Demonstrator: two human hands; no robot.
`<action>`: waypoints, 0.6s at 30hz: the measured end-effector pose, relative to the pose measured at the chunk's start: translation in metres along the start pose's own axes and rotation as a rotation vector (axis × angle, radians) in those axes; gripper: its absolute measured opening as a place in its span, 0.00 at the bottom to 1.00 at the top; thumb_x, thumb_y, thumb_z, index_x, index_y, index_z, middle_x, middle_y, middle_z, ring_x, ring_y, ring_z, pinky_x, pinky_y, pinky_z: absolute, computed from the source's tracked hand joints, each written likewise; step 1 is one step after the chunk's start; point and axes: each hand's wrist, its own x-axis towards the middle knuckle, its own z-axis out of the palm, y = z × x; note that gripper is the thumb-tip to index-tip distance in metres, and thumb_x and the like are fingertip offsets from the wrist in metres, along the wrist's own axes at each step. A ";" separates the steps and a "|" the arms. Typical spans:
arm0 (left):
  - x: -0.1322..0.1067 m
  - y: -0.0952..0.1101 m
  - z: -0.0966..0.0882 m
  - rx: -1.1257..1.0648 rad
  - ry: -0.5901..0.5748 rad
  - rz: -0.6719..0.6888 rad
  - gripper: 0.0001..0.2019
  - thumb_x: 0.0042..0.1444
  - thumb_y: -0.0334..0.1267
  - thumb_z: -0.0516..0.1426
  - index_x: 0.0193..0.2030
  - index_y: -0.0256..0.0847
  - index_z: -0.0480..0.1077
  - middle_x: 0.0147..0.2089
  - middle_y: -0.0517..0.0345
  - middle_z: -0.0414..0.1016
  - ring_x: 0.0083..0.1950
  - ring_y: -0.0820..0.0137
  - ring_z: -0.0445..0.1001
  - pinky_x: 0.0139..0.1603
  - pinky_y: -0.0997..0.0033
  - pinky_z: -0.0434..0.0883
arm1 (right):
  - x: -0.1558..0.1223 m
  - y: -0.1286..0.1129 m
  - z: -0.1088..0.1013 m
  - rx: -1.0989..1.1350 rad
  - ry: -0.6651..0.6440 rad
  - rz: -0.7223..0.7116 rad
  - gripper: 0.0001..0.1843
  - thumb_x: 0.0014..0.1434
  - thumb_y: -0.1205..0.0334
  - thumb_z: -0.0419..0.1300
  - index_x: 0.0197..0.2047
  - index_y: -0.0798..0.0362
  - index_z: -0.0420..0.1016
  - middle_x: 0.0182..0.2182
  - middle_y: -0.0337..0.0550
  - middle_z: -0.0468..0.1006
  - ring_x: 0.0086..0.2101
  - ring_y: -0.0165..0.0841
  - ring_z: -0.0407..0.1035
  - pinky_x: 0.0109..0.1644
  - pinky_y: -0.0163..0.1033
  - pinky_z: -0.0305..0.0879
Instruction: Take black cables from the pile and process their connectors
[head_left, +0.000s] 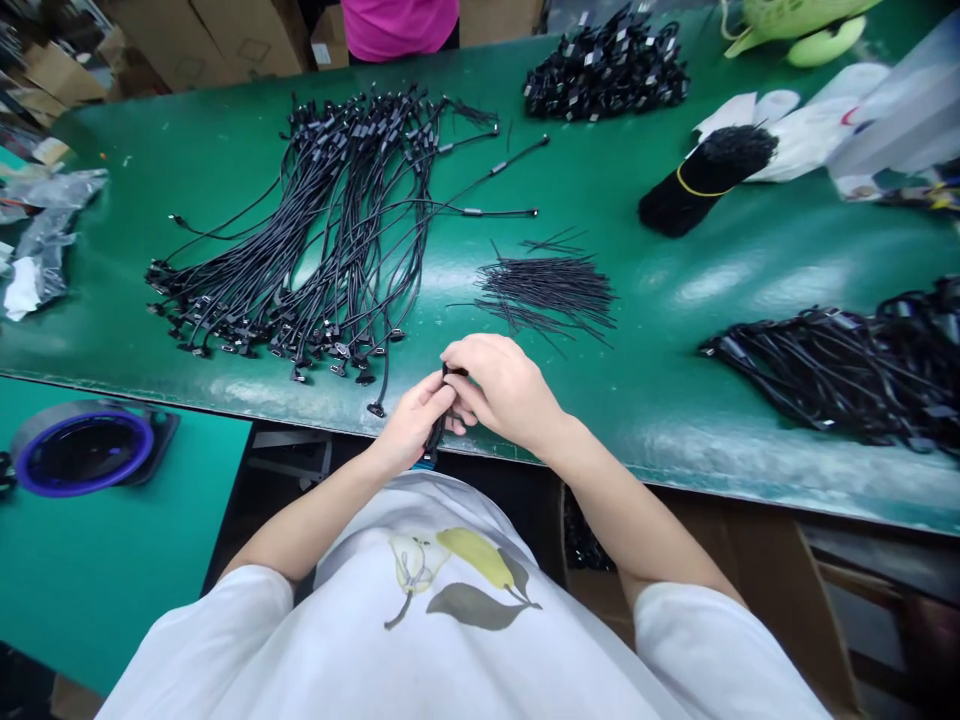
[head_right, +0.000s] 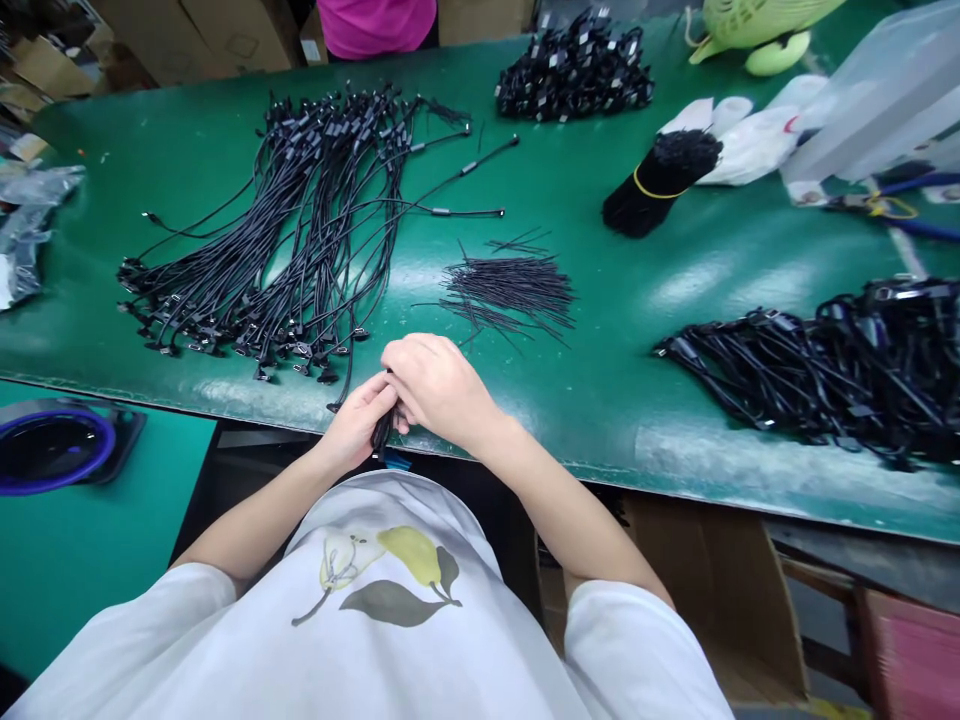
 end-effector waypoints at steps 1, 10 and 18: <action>0.000 -0.001 0.001 0.009 -0.003 -0.002 0.22 0.50 0.53 0.64 0.40 0.35 0.69 0.30 0.58 0.74 0.30 0.73 0.75 0.27 0.77 0.70 | 0.001 -0.001 -0.001 -0.055 -0.014 -0.035 0.09 0.66 0.65 0.49 0.44 0.53 0.69 0.42 0.48 0.75 0.44 0.36 0.66 0.50 0.44 0.62; -0.003 0.006 0.004 0.083 -0.065 0.030 0.21 0.53 0.49 0.63 0.47 0.36 0.69 0.33 0.58 0.73 0.31 0.75 0.73 0.32 0.75 0.70 | 0.017 -0.005 -0.006 -0.263 -0.020 0.097 0.10 0.65 0.58 0.53 0.35 0.53 0.70 0.32 0.46 0.70 0.38 0.37 0.62 0.44 0.44 0.58; -0.013 0.001 0.007 0.059 -0.107 -0.063 0.26 0.57 0.50 0.59 0.57 0.38 0.63 0.30 0.62 0.69 0.26 0.76 0.70 0.24 0.77 0.62 | 0.011 0.002 0.013 0.480 0.047 0.462 0.10 0.68 0.59 0.46 0.44 0.50 0.66 0.30 0.36 0.72 0.28 0.26 0.67 0.35 0.34 0.64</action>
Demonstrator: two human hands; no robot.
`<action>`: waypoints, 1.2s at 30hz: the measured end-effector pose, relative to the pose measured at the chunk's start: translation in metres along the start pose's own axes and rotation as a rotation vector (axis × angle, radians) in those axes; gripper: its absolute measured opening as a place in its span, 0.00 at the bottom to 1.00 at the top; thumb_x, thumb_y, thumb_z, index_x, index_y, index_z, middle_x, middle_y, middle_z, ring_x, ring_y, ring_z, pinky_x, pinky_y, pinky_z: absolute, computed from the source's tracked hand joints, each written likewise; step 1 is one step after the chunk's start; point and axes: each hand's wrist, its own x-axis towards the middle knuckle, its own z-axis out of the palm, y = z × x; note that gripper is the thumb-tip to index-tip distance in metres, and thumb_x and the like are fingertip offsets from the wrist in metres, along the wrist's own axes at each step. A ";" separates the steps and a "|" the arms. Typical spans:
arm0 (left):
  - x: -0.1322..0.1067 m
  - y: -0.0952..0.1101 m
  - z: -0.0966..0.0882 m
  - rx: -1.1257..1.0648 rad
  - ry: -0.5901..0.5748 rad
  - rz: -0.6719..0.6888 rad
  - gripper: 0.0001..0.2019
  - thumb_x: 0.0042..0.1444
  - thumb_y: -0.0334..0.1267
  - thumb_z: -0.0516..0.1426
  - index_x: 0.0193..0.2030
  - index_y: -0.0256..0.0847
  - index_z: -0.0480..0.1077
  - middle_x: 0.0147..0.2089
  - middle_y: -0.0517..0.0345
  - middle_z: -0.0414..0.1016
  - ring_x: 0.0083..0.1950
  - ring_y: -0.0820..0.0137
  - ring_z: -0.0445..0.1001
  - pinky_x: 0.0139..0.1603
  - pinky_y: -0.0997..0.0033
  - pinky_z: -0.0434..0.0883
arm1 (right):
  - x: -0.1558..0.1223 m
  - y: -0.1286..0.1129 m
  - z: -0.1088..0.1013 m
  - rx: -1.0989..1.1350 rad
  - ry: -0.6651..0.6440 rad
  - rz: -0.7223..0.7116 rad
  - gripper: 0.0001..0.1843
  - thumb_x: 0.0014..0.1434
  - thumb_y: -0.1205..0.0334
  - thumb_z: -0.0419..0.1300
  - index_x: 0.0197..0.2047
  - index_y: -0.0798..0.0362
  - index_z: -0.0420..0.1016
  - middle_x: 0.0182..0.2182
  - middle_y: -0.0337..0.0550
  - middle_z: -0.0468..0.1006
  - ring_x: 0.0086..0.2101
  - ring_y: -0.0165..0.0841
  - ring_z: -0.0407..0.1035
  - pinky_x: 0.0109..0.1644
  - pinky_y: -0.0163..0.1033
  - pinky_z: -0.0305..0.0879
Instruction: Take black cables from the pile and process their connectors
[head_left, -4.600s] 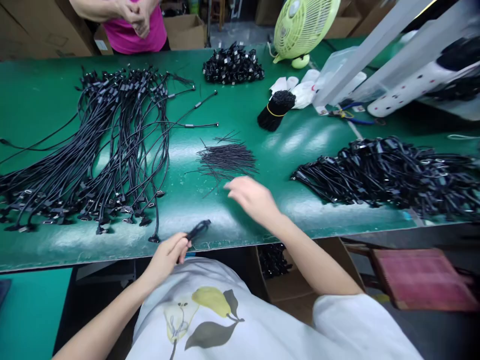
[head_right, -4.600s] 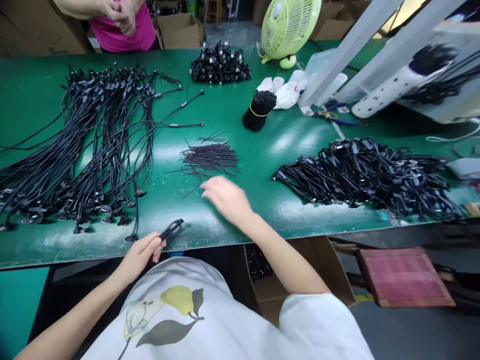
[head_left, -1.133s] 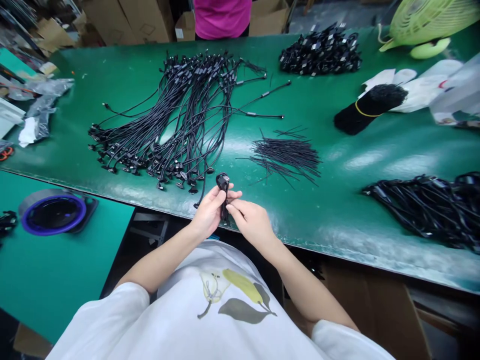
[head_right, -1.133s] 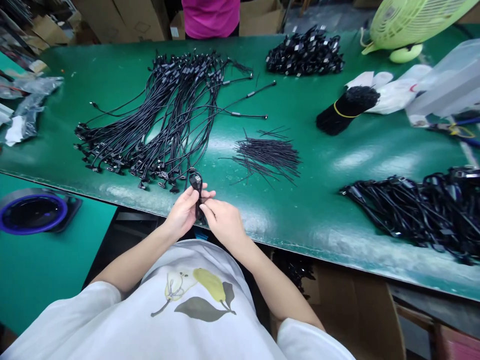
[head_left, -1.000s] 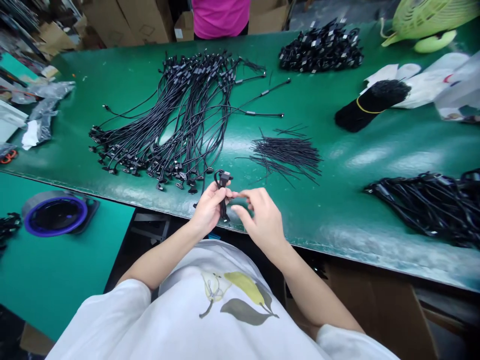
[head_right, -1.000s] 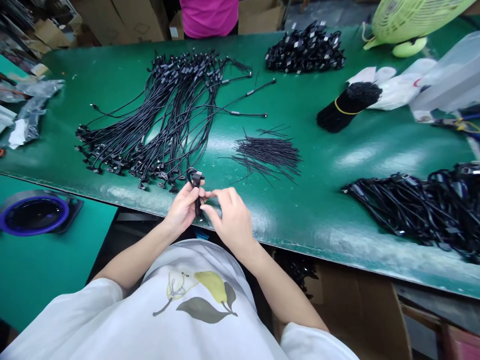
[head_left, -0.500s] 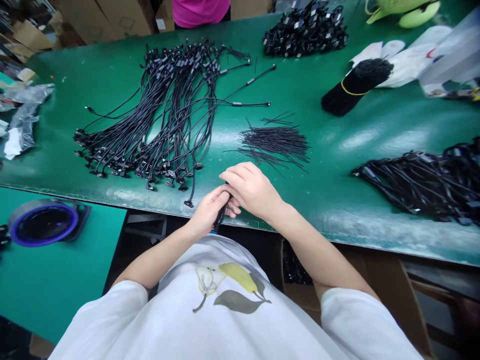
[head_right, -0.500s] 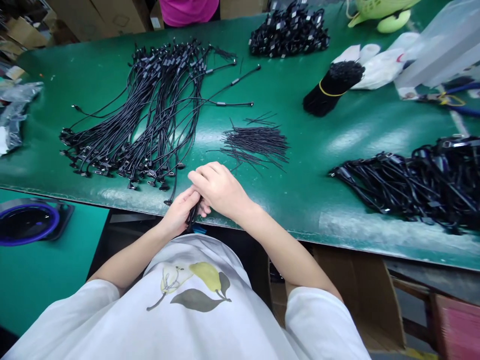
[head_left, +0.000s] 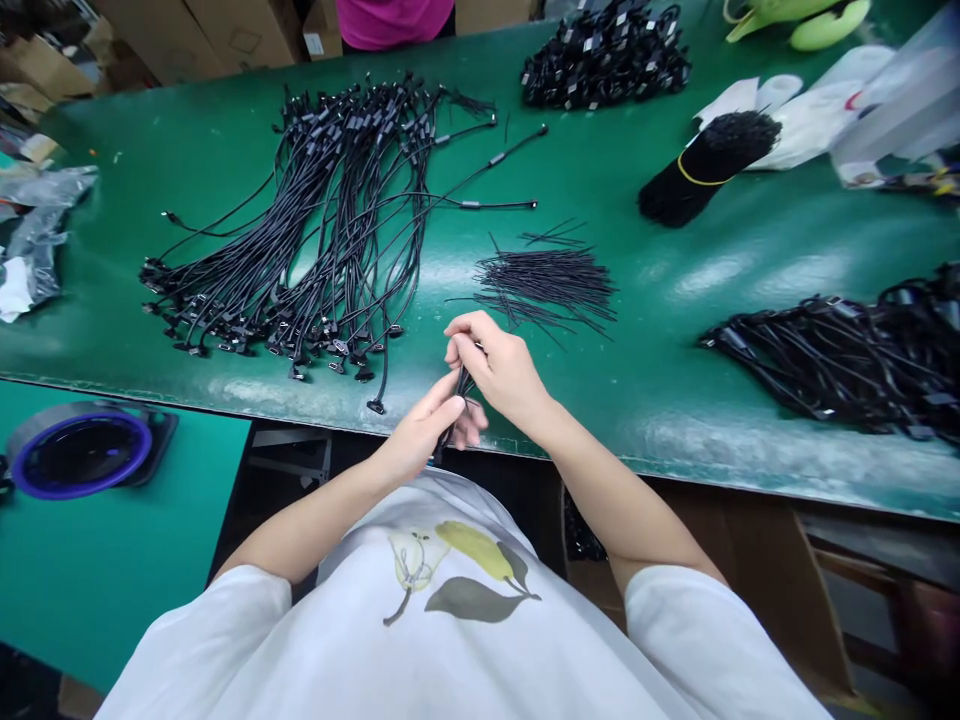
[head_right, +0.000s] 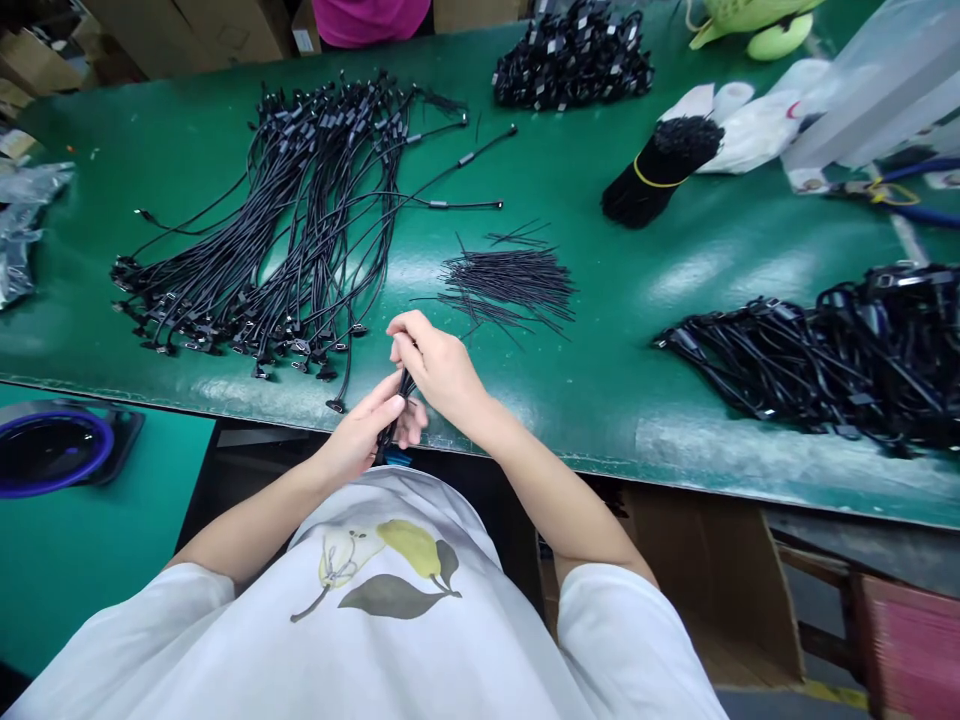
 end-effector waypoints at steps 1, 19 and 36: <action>-0.001 -0.003 0.001 -0.004 0.030 -0.026 0.23 0.58 0.53 0.58 0.52 0.37 0.66 0.27 0.64 0.66 0.23 0.78 0.67 0.23 0.78 0.61 | -0.002 0.003 0.001 0.042 0.046 0.010 0.09 0.68 0.58 0.47 0.44 0.50 0.66 0.29 0.36 0.72 0.28 0.26 0.68 0.36 0.33 0.65; 0.015 -0.025 0.003 0.403 0.070 0.009 0.21 0.59 0.60 0.52 0.35 0.42 0.59 0.21 0.70 0.52 0.18 0.80 0.49 0.18 0.77 0.48 | -0.056 0.021 0.015 0.559 -0.072 0.415 0.21 0.64 0.46 0.52 0.47 0.53 0.76 0.38 0.46 0.80 0.37 0.34 0.74 0.42 0.39 0.70; 0.005 -0.007 -0.096 1.773 0.383 0.411 0.25 0.64 0.46 0.47 0.64 0.36 0.60 0.61 0.35 0.66 0.60 0.45 0.65 0.60 0.44 0.61 | -0.106 0.074 -0.234 -0.720 0.878 0.435 0.20 0.58 0.43 0.60 0.41 0.53 0.74 0.36 0.49 0.76 0.35 0.38 0.71 0.41 0.47 0.67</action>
